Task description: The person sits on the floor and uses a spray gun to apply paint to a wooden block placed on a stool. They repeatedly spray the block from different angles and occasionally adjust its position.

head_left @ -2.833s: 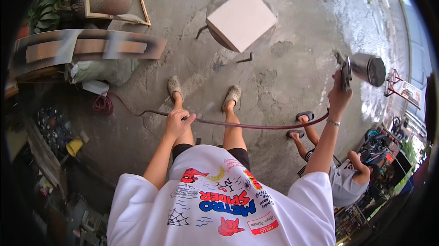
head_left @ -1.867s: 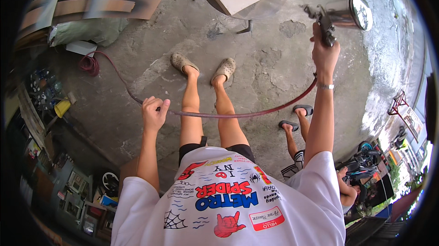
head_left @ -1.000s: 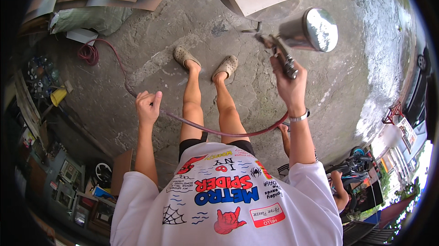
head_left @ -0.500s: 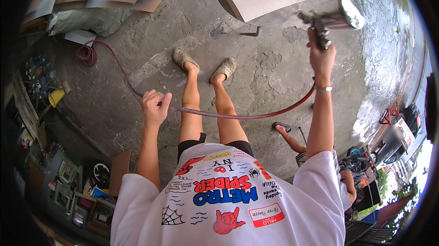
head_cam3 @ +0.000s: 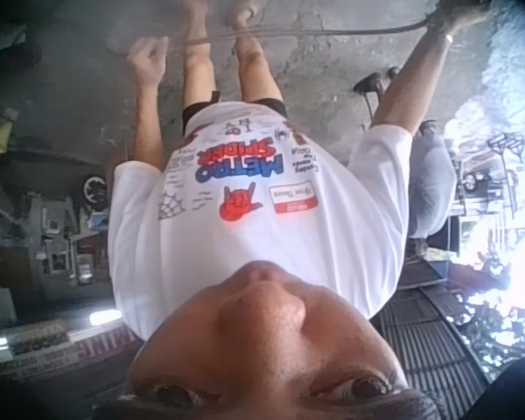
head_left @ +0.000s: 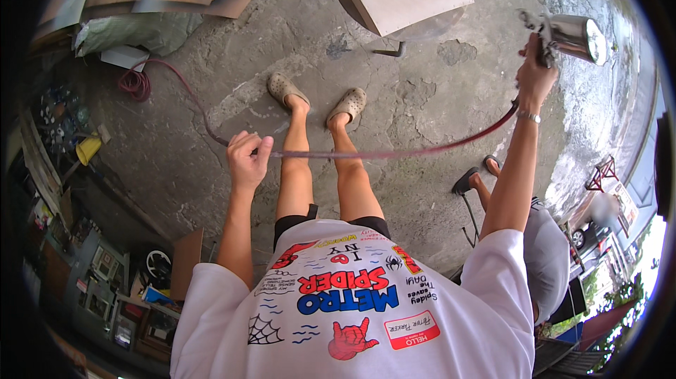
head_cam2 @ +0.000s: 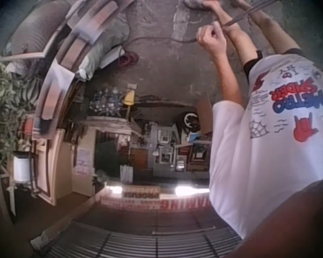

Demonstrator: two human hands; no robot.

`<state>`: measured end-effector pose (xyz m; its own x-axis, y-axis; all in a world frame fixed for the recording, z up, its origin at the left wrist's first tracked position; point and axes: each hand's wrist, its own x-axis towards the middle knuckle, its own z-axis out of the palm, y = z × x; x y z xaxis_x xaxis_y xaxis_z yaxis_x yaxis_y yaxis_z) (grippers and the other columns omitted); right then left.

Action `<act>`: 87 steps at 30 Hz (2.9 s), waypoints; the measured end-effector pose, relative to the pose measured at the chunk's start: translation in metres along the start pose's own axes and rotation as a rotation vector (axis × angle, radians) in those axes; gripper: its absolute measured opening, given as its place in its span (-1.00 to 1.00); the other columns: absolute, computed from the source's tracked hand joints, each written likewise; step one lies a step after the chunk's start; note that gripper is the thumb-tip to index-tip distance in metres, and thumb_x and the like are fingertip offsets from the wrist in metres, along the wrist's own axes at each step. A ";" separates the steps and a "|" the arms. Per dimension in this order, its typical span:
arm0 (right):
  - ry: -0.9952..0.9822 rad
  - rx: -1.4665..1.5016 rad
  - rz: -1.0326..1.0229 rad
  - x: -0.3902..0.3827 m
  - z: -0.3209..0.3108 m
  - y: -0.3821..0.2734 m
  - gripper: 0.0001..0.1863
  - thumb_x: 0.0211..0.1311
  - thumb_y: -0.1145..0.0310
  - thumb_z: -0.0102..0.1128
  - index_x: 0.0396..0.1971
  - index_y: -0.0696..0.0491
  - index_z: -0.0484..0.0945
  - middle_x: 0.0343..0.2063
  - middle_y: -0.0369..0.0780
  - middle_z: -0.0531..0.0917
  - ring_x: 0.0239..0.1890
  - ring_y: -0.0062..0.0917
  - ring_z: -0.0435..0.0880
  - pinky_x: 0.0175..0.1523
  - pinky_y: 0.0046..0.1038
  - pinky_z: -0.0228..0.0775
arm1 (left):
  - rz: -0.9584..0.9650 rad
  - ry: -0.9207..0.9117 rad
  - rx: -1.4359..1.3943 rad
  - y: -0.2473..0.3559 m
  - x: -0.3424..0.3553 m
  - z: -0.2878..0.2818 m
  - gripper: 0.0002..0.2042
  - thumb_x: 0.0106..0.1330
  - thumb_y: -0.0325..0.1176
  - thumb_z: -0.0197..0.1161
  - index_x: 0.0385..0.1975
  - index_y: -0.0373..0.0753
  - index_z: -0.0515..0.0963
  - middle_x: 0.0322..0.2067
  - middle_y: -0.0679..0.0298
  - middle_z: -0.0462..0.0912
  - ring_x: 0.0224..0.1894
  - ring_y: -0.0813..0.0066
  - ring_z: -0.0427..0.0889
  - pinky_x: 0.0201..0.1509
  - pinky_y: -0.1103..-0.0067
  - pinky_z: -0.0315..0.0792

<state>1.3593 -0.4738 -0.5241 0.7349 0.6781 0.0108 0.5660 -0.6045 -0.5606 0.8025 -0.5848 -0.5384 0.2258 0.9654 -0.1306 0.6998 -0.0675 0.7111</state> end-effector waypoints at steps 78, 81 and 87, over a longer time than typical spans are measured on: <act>-0.288 -0.034 -0.043 -0.037 0.028 -0.059 -0.51 0.35 0.00 0.38 -0.40 0.22 0.75 -0.67 -0.23 0.69 -0.54 -0.65 0.65 -0.37 -0.43 0.47 | 0.058 -0.007 0.012 -0.015 0.084 -0.046 -0.55 0.39 -0.25 0.32 -0.72 -0.30 0.36 -0.72 0.18 0.38 -0.59 0.17 0.34 -0.41 0.31 0.22; -0.101 0.036 -0.094 -0.003 0.033 -0.041 -0.43 0.30 -0.14 0.37 -0.53 0.15 0.73 -0.75 -0.36 0.57 -0.72 -0.69 0.49 -0.60 -0.50 0.26 | 0.088 -0.011 -0.027 -0.006 0.091 -0.037 -0.56 0.38 -0.25 0.33 -0.71 -0.30 0.37 -0.70 0.18 0.40 -0.59 0.16 0.35 -0.41 0.31 0.23; 0.165 -0.037 -0.079 0.035 0.029 -0.040 -0.45 0.36 -0.07 0.33 -0.55 0.18 0.74 -0.81 -0.27 0.59 -0.75 -0.66 0.53 -0.59 -0.51 0.28 | 0.064 0.004 -0.068 -0.003 0.094 -0.033 -0.57 0.38 -0.27 0.33 -0.70 -0.30 0.36 -0.70 0.17 0.40 -0.59 0.17 0.34 -0.43 0.31 0.21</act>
<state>1.3513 -0.4141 -0.5253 0.7373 0.6479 0.1912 0.6355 -0.5694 -0.5214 0.7997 -0.4859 -0.5299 0.2655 0.9607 -0.0806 0.6365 -0.1119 0.7631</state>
